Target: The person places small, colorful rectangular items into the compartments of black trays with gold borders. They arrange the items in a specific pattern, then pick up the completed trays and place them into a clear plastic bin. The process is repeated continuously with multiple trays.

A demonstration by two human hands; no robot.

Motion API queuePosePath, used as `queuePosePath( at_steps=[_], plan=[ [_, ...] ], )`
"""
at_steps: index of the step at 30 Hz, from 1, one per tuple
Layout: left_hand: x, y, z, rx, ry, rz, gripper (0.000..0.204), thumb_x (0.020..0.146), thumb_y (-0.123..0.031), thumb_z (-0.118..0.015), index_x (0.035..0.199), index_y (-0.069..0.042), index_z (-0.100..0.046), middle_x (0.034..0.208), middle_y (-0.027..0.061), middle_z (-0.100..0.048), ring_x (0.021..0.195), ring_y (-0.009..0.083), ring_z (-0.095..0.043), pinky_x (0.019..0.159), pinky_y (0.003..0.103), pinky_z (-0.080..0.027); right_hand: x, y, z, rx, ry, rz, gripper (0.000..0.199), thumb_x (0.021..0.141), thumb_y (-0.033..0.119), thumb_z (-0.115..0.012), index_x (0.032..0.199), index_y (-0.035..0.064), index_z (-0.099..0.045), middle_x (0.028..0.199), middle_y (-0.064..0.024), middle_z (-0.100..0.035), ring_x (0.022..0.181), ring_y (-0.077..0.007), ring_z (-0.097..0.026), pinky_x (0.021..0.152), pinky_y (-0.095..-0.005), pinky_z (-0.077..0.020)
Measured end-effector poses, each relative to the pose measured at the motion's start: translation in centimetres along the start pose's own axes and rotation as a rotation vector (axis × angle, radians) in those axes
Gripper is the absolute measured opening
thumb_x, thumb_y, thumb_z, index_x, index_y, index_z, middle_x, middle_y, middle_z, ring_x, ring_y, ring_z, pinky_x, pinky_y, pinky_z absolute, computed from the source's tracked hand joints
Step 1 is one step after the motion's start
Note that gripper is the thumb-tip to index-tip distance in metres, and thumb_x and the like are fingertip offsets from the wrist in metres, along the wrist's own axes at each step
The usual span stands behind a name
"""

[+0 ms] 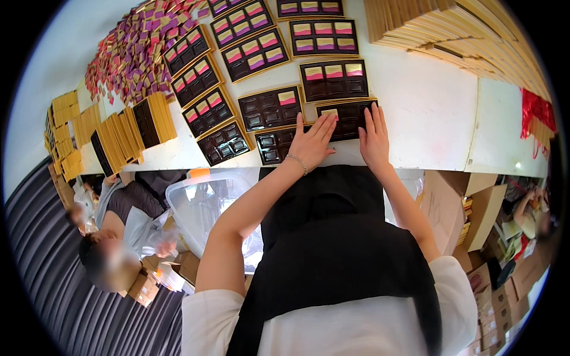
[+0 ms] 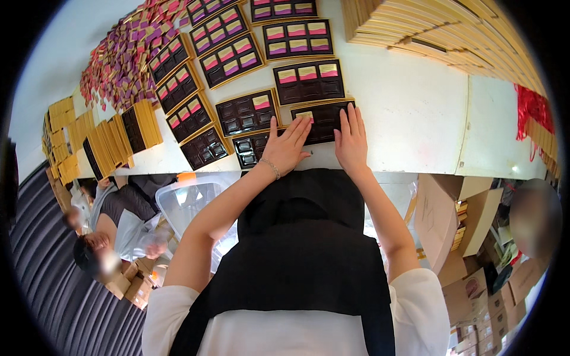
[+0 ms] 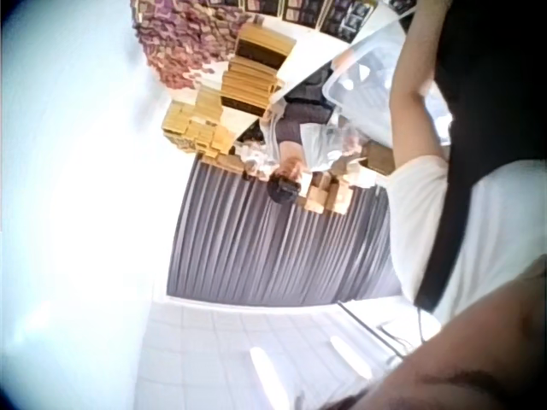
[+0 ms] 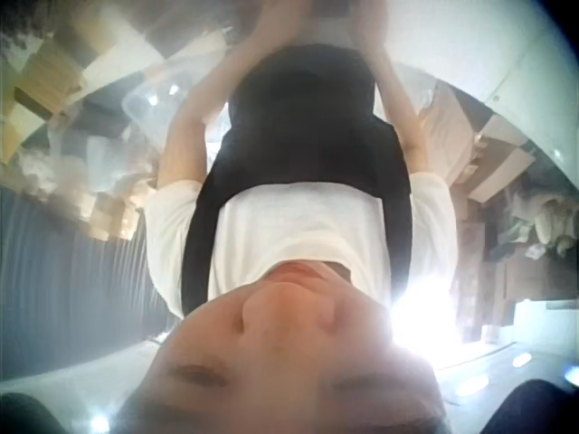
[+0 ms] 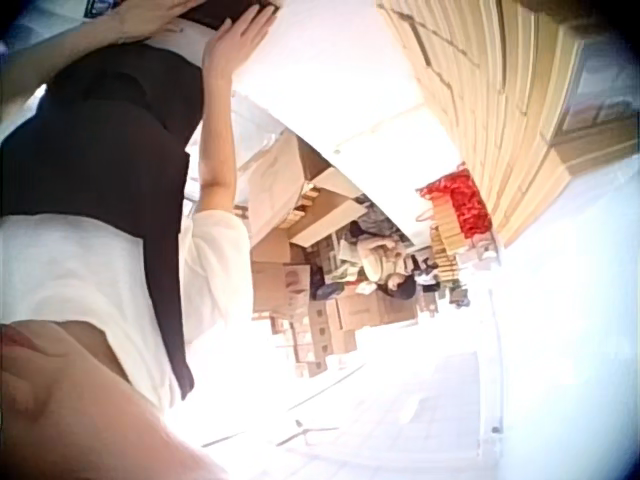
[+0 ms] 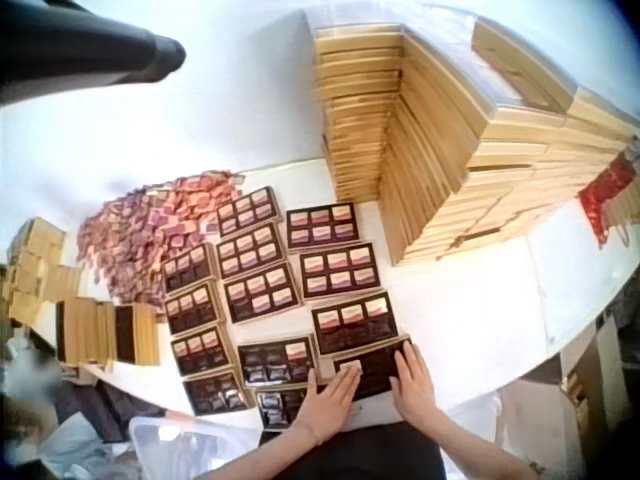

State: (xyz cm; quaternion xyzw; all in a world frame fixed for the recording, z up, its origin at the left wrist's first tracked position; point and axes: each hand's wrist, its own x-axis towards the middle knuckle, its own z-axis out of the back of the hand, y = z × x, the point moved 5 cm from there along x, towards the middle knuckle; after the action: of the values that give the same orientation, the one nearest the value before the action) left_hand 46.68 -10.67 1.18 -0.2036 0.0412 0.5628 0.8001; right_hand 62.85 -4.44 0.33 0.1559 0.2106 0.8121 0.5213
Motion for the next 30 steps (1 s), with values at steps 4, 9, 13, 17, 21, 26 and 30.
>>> queuePosePath(
  at_steps=[4, 9, 13, 17, 21, 26, 30],
  plan=[
    [0.2, 0.2, -0.5, 0.020, 0.029, 0.057, 0.073, 0.088, -0.049, -0.054, 0.144, -0.006, -0.035, 0.155, 0.0041, -0.024, 0.143, 0.0184, -0.020, 0.106, 0.069, -0.014, -0.1, -0.4, -1.0, 0.033, 0.006, 0.000, 0.046, 0.086, 0.005, -0.059, 0.130, -0.0035, -0.048, 0.144, -0.0199, -0.038, 0.135, -0.0384, -0.033, 0.109, -0.0437, -0.0322],
    [0.1, 0.6, -0.6, -0.007, -0.018, 0.049, 0.070, 0.089, -0.047, -0.053, 0.144, -0.007, -0.036, 0.154, 0.0050, -0.027, 0.143, 0.0185, -0.022, 0.107, 0.069, -0.014, 0.1, 0.4, -1.0, 0.004, 0.005, 0.032, 0.045, 0.086, 0.004, -0.058, 0.130, -0.0031, -0.048, 0.144, -0.0199, -0.039, 0.136, -0.0388, -0.032, 0.110, -0.0447, -0.0297],
    [-0.9, 4.2, 3.1, -0.178, -0.255, 0.087, 0.068, 0.081, -0.037, -0.067, 0.138, -0.008, -0.044, 0.148, 0.0073, -0.037, 0.139, 0.0217, -0.031, 0.108, 0.066, -0.014, 2.2, 1.7, 0.5, 0.027, -0.049, 0.093, 0.044, 0.088, 0.004, -0.056, 0.131, -0.0020, -0.046, 0.142, -0.0202, -0.041, 0.131, -0.0398, -0.038, 0.108, -0.0446, -0.0320],
    [-3.4, 19.8, 8.7, -0.323, -0.520, 0.562, 0.046, 0.081, -0.014, -0.064, 0.125, -0.006, -0.052, 0.130, 0.0134, -0.054, 0.117, 0.0336, -0.054, 0.100, 0.055, -0.036, 12.1, 7.7, 1.6, 0.181, -0.100, 0.149, 0.047, 0.086, 0.001, -0.059, 0.131, 0.0001, -0.047, 0.138, -0.0190, -0.045, 0.126, -0.0379, -0.044, 0.104, -0.0423, -0.0366],
    [-4.5, 35.6, 14.4, -0.364, -0.781, 0.758, 0.035, 0.080, -0.013, -0.066, 0.114, -0.007, -0.060, 0.110, 0.0153, -0.062, 0.098, 0.0328, -0.061, 0.085, 0.042, -0.049, 28.0, 16.3, -3.0, 0.366, -0.109, 0.329, 0.053, 0.085, 0.001, -0.060, 0.135, 0.0034, -0.044, 0.137, -0.0162, -0.047, 0.124, -0.0328, -0.048, 0.101, -0.0367, -0.0413],
    [5.3, 45.5, 17.6, -0.139, -0.744, 0.503, 0.048, 0.074, -0.016, -0.073, 0.118, -0.005, -0.056, 0.119, 0.0145, -0.057, 0.112, 0.0334, -0.054, 0.093, 0.041, -0.046, 49.4, 21.6, -13.5, 0.446, 0.018, 0.240, 0.065, 0.075, 0.012, -0.073, 0.133, 0.0031, -0.045, 0.128, -0.0165, -0.055, 0.113, -0.0309, -0.056, 0.092, -0.0364, -0.0478],
    [11.5, 48.4, 17.9, 0.040, -0.683, 0.415, 0.079, 0.067, -0.021, -0.081, 0.134, -0.008, -0.042, 0.137, 0.0181, -0.044, 0.125, 0.0372, -0.042, 0.102, 0.045, -0.039, 56.8, 22.7, -18.1, 0.265, 0.098, 0.088, 0.068, 0.068, 0.020, -0.077, 0.127, 0.0019, -0.049, 0.119, -0.0210, -0.059, 0.112, -0.0364, -0.056, 0.093, -0.0405, -0.0463]
  ],
)
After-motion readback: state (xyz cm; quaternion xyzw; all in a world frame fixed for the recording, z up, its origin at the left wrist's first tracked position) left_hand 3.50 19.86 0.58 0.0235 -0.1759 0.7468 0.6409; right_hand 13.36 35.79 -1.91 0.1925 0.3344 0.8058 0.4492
